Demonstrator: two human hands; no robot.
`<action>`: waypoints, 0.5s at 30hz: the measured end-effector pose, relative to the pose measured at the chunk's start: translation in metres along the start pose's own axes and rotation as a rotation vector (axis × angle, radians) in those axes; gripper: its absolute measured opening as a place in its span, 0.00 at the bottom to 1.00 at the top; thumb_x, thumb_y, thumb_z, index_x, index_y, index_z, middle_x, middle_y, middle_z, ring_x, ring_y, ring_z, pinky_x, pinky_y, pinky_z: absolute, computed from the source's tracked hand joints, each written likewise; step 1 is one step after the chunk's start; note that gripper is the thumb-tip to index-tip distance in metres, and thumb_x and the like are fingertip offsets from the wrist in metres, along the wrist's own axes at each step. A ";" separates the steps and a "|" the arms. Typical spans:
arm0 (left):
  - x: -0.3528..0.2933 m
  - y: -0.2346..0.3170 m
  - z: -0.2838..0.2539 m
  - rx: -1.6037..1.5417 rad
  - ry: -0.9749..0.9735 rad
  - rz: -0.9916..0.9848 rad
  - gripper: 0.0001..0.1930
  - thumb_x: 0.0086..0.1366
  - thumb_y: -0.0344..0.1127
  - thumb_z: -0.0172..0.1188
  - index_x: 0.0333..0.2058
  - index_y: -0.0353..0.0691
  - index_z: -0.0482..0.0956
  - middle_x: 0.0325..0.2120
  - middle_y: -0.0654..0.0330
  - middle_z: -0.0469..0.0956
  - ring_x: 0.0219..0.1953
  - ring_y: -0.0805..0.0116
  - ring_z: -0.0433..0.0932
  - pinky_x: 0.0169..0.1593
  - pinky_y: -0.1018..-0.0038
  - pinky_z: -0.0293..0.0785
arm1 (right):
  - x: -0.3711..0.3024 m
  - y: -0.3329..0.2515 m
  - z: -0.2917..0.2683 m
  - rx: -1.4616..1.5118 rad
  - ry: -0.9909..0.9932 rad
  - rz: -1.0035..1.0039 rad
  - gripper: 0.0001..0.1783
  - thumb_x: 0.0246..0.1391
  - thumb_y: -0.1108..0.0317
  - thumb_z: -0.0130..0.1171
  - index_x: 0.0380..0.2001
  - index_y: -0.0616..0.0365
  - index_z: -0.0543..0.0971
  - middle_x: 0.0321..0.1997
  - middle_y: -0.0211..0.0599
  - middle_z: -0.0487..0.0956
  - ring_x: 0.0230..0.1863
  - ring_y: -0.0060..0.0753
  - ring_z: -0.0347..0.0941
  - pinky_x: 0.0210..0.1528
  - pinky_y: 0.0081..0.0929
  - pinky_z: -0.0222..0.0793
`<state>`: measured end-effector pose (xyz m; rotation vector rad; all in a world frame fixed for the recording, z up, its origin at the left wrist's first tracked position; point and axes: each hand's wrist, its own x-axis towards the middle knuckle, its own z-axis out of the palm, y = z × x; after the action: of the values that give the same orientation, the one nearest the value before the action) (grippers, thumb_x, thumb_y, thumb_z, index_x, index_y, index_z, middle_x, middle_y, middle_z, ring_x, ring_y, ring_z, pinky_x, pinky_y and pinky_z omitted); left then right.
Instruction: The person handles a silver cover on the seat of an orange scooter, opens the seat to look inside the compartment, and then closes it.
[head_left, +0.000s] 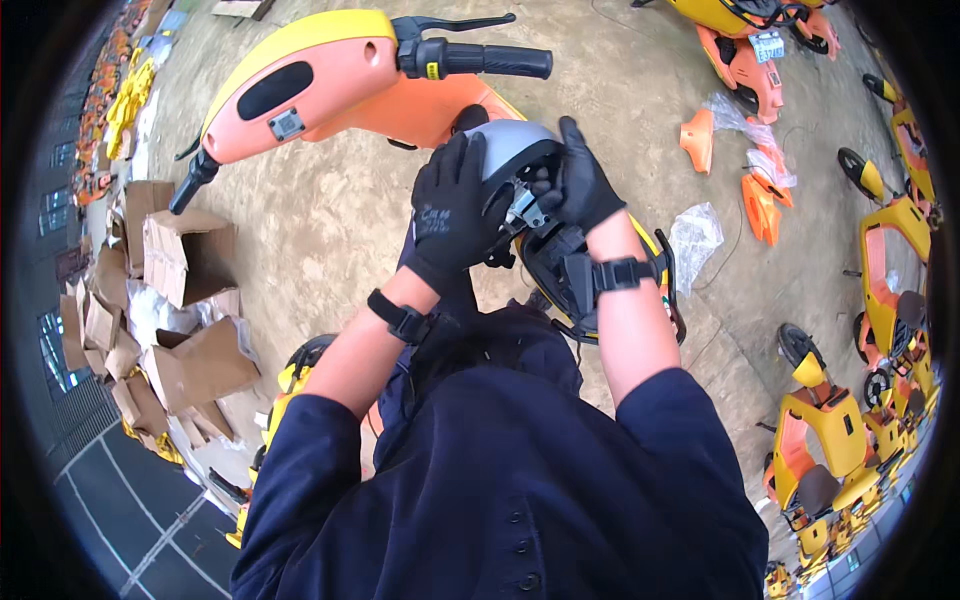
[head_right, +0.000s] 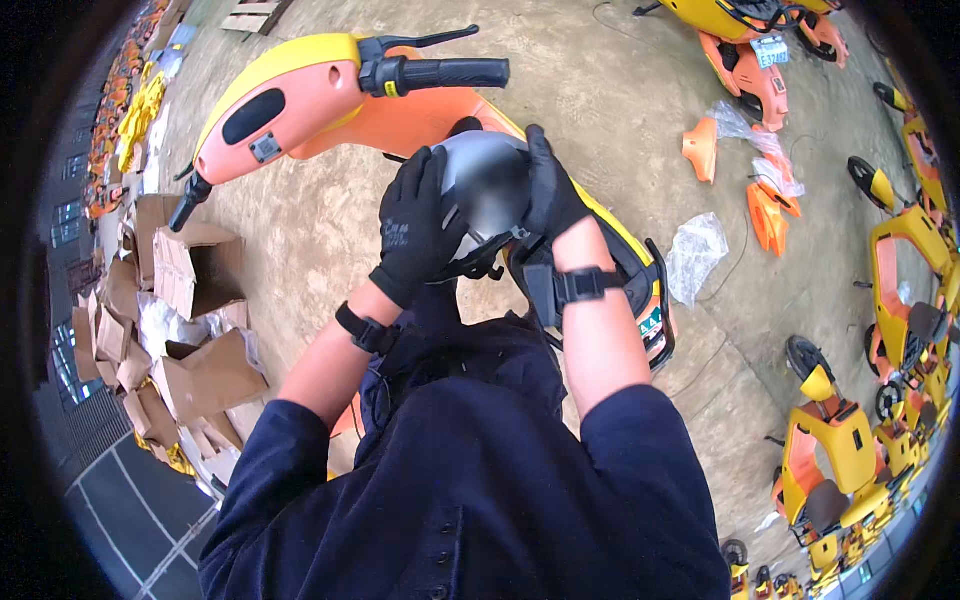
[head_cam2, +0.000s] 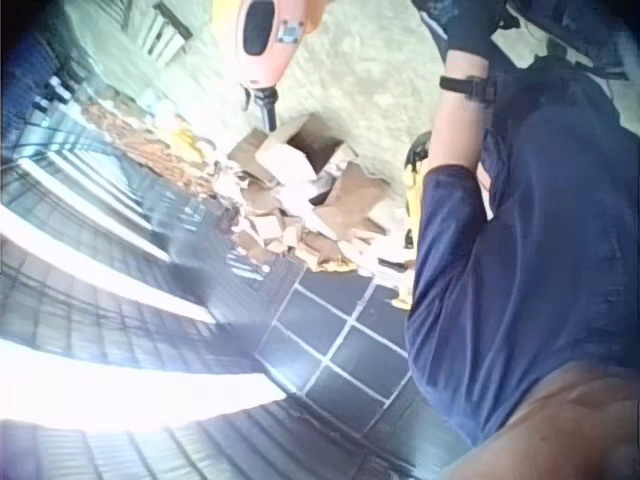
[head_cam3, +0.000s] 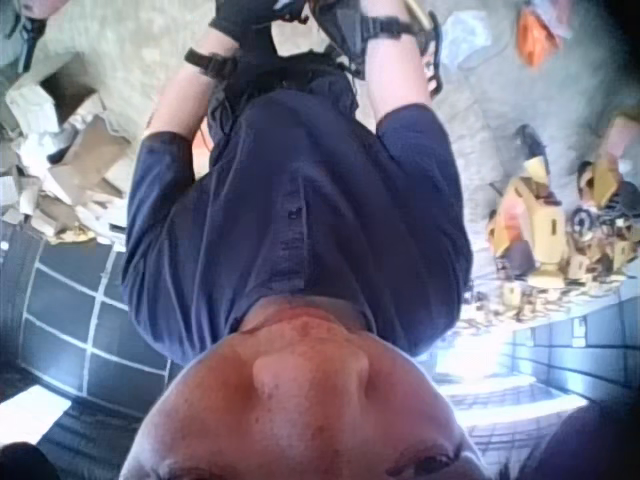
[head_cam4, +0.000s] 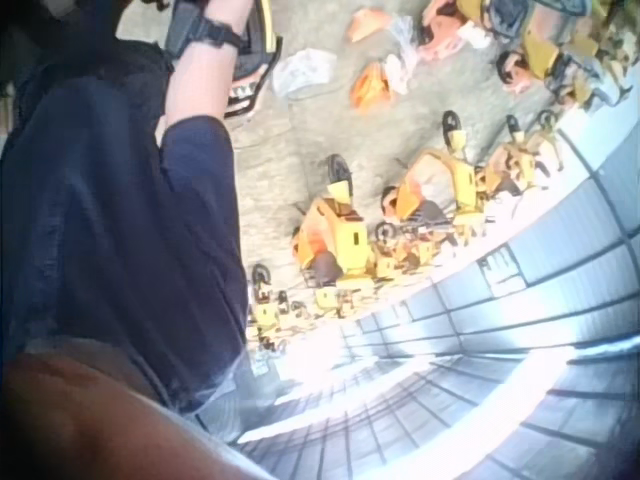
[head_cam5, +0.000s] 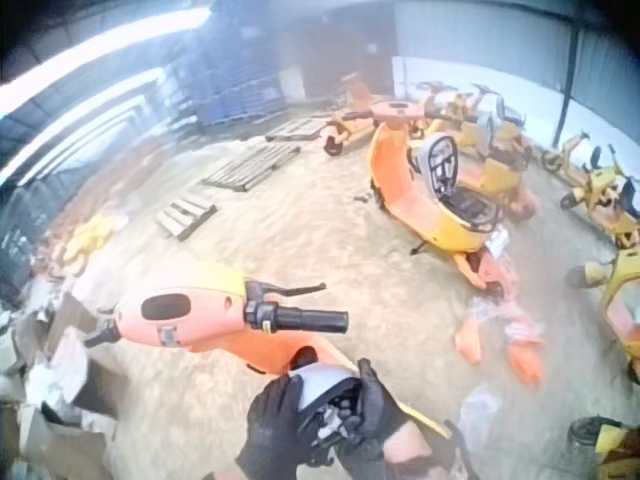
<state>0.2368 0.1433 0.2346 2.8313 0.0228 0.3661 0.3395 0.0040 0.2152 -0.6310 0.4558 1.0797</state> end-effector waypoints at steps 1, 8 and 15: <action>0.003 0.003 0.004 -0.010 -0.011 0.014 0.33 0.49 0.44 0.57 0.51 0.33 0.60 0.48 0.44 0.62 0.50 0.47 0.61 0.51 0.60 0.57 | 0.013 -0.004 -0.015 0.058 0.024 0.023 0.22 0.50 0.42 0.43 0.20 0.49 0.67 0.13 0.26 0.64 0.11 0.18 0.57 0.08 0.11 0.48; -0.003 -0.015 -0.004 -0.031 -0.029 0.028 0.31 0.43 0.36 0.58 0.49 0.34 0.63 0.46 0.44 0.65 0.48 0.48 0.65 0.49 0.60 0.62 | 0.024 0.029 -0.014 0.008 0.262 -0.217 0.23 0.53 0.49 0.43 0.10 0.47 0.61 0.02 0.23 0.54 0.01 0.19 0.47 0.03 0.16 0.41; -0.002 0.017 -0.001 -0.101 -0.025 0.038 0.35 0.45 0.39 0.59 0.52 0.33 0.59 0.48 0.42 0.61 0.50 0.45 0.60 0.52 0.56 0.56 | -0.006 0.039 -0.050 -0.521 0.184 -0.557 0.15 0.54 0.56 0.45 0.29 0.58 0.69 0.16 0.30 0.68 0.15 0.24 0.64 0.17 0.17 0.60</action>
<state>0.2338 0.1273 0.2397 2.7396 -0.0536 0.3307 0.3000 -0.0208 0.1723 -1.2415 0.1284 0.6006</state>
